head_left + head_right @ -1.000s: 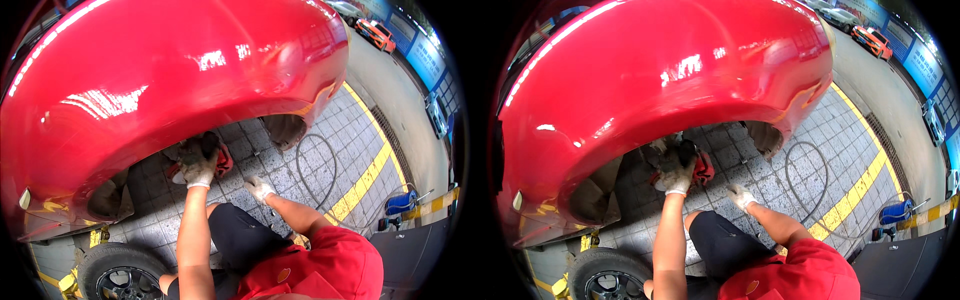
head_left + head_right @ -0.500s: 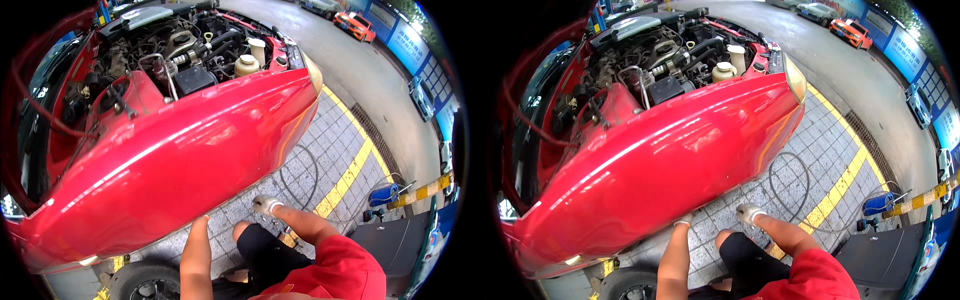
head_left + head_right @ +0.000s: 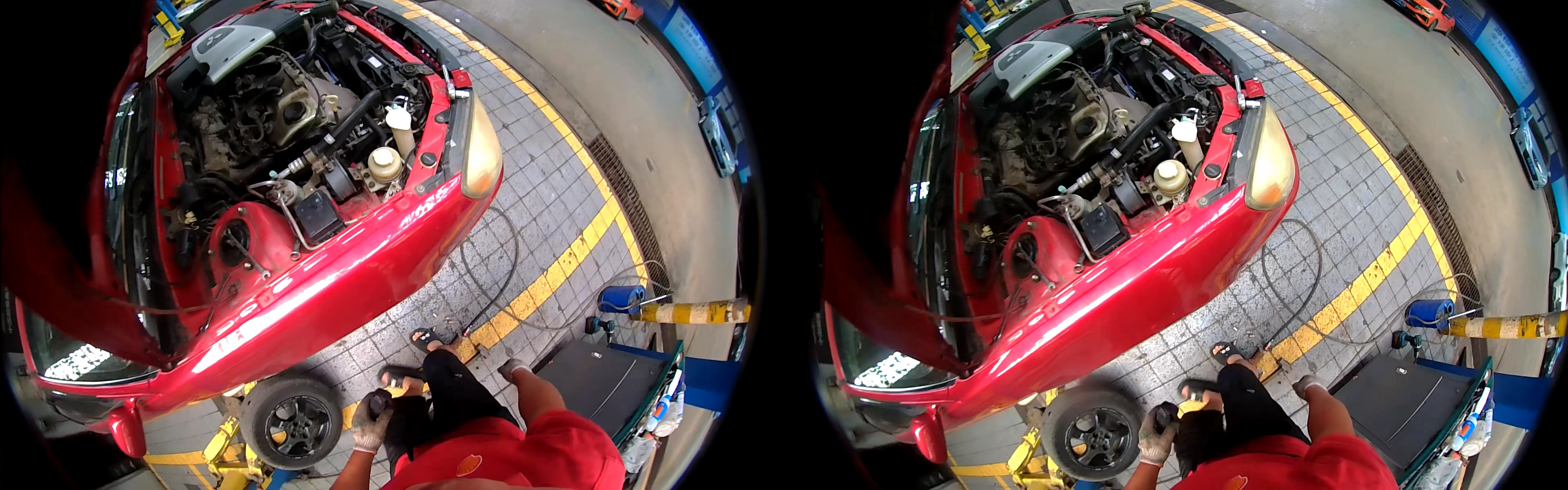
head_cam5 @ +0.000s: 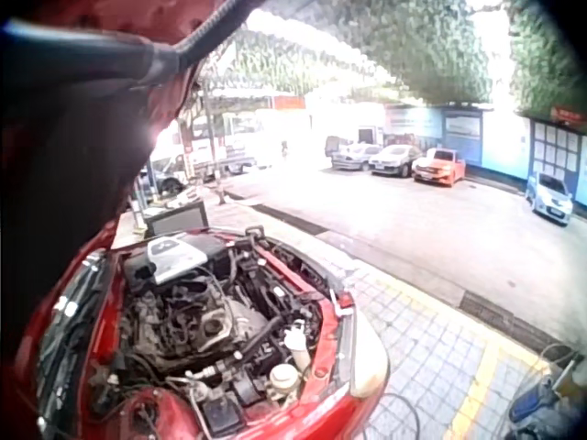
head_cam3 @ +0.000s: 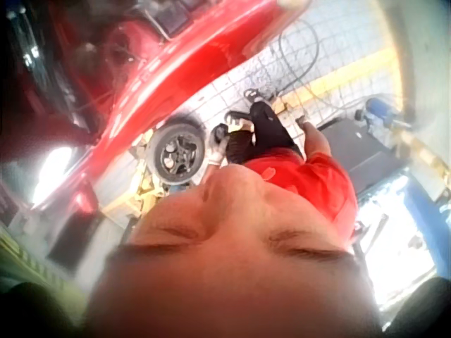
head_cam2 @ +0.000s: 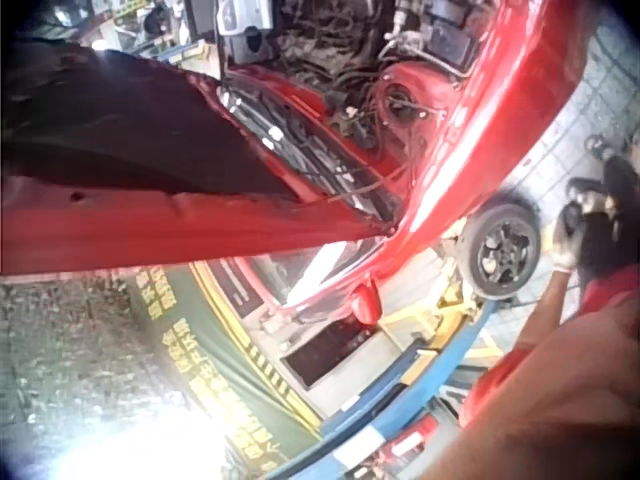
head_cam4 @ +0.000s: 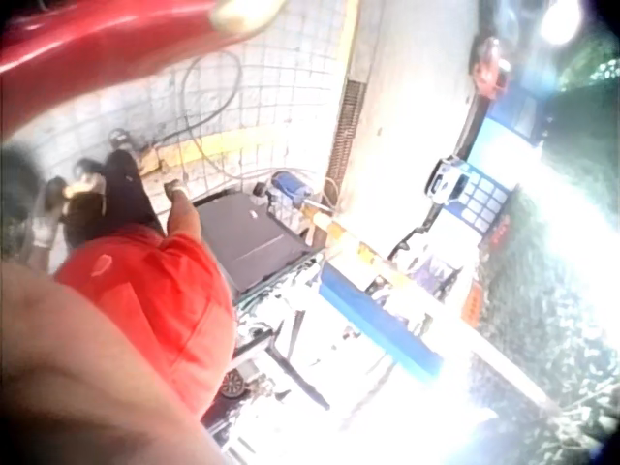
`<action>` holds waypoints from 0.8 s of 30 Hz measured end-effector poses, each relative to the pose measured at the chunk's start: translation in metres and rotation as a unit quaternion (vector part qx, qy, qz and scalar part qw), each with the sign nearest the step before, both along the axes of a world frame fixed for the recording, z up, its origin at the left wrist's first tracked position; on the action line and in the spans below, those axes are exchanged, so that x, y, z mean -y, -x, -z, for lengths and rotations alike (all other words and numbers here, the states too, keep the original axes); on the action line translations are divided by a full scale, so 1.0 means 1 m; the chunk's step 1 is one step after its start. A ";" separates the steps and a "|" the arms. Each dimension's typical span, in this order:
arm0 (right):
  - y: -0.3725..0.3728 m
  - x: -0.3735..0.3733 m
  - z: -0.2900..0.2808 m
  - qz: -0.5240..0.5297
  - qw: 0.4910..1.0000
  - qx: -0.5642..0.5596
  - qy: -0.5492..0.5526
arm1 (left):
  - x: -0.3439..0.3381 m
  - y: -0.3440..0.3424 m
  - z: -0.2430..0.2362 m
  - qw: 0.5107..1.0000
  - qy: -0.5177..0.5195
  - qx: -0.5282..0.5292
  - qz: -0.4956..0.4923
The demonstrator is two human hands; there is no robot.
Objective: The person works under the hood of a red car, manipulating hoses and components within the engine bay. They then move to the underside of the vehicle to work on the suspension or brake assembly, using a flashlight to illuminate the area.
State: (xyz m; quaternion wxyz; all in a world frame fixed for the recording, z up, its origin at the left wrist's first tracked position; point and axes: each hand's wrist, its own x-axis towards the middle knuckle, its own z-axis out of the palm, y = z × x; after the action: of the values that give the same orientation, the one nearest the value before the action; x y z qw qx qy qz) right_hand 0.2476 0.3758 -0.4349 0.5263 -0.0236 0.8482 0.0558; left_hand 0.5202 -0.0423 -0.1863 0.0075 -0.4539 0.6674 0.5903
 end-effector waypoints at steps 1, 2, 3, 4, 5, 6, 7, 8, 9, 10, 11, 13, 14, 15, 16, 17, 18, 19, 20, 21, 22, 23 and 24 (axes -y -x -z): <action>0.011 0.028 -0.035 0.021 1.000 0.001 0.011 | 0.007 0.021 -0.043 0.994 0.091 0.017 0.056; 0.010 -0.014 -0.026 0.040 0.997 -0.070 0.007 | 0.010 0.032 -0.044 0.984 0.147 -0.033 0.100; 0.026 0.039 -0.060 0.039 0.996 -0.045 0.065 | 0.014 0.034 -0.050 0.959 0.249 -0.053 0.126; 0.043 0.060 -0.094 0.084 0.989 -0.042 0.116 | 0.016 0.052 -0.065 0.951 0.277 -0.091 0.105; 0.043 0.067 -0.104 0.124 0.973 -0.089 0.174 | 0.021 0.065 -0.080 0.958 0.242 -0.113 0.100; 0.045 0.054 -0.105 0.125 0.961 -0.128 0.210 | 0.021 0.082 -0.090 0.944 0.277 -0.145 0.103; 0.051 0.076 -0.132 0.169 0.947 -0.118 0.247 | 0.026 0.094 -0.109 0.932 0.307 -0.170 0.094; 0.056 0.103 -0.183 0.156 0.941 -0.135 0.269 | 0.034 0.103 -0.120 0.923 0.312 -0.202 0.098; 0.065 0.093 -0.202 0.160 0.931 -0.171 0.281 | 0.036 0.116 -0.139 0.912 0.330 -0.225 0.098; 0.067 0.082 -0.213 0.163 0.921 -0.199 0.293 | 0.040 0.129 -0.151 0.897 0.348 -0.250 0.107; 0.072 0.074 -0.215 0.167 0.908 -0.225 0.312 | 0.044 0.137 -0.155 0.904 0.325 -0.258 0.101; 0.082 0.052 -0.215 0.227 0.878 -0.252 0.338 | 0.054 0.158 -0.175 0.887 0.358 -0.279 0.083; 0.088 0.029 -0.206 0.261 0.869 -0.260 0.331 | 0.055 0.168 -0.178 0.882 0.370 -0.285 0.064; 0.098 -0.002 -0.190 0.294 0.857 -0.271 0.324 | 0.055 0.180 -0.178 0.875 0.381 -0.294 0.045; 0.102 -0.005 -0.192 0.323 0.849 -0.265 0.323 | 0.058 0.188 -0.174 0.872 0.396 -0.287 0.021; 0.109 -0.006 -0.193 0.351 0.840 -0.259 0.322 | 0.060 0.193 -0.176 0.872 0.400 -0.281 0.013; 0.110 -0.015 -0.189 0.396 0.815 -0.276 0.320 | 0.058 0.202 -0.178 0.875 0.396 -0.279 0.008; 0.117 -0.023 -0.185 0.410 0.812 -0.266 0.319 | 0.057 0.213 -0.179 0.877 0.393 -0.276 0.002; 0.128 -0.029 -0.180 0.423 0.809 -0.256 0.318 | 0.058 0.227 -0.178 0.874 0.408 -0.262 0.008; 0.141 -0.038 -0.167 0.435 0.806 -0.244 0.318 | 0.060 0.240 -0.176 0.880 0.400 -0.255 0.007; 0.157 -0.045 -0.154 0.448 0.802 -0.244 0.312 | 0.060 0.257 -0.172 0.886 0.391 -0.250 0.005; 0.175 -0.053 -0.143 0.472 0.788 -0.234 0.319 | 0.060 0.276 -0.168 0.891 0.381 -0.244 0.003; 0.197 -0.049 -0.136 0.496 0.766 -0.233 0.335 | 0.061 0.297 -0.164 0.897 0.372 -0.239 -0.002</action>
State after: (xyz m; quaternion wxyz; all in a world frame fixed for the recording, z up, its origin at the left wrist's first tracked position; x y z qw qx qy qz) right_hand 0.0511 0.4249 -0.2988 0.2252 0.2391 0.8031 -0.4972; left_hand 0.2235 -0.1035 -0.0218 -0.3232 -0.2704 0.8189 0.3896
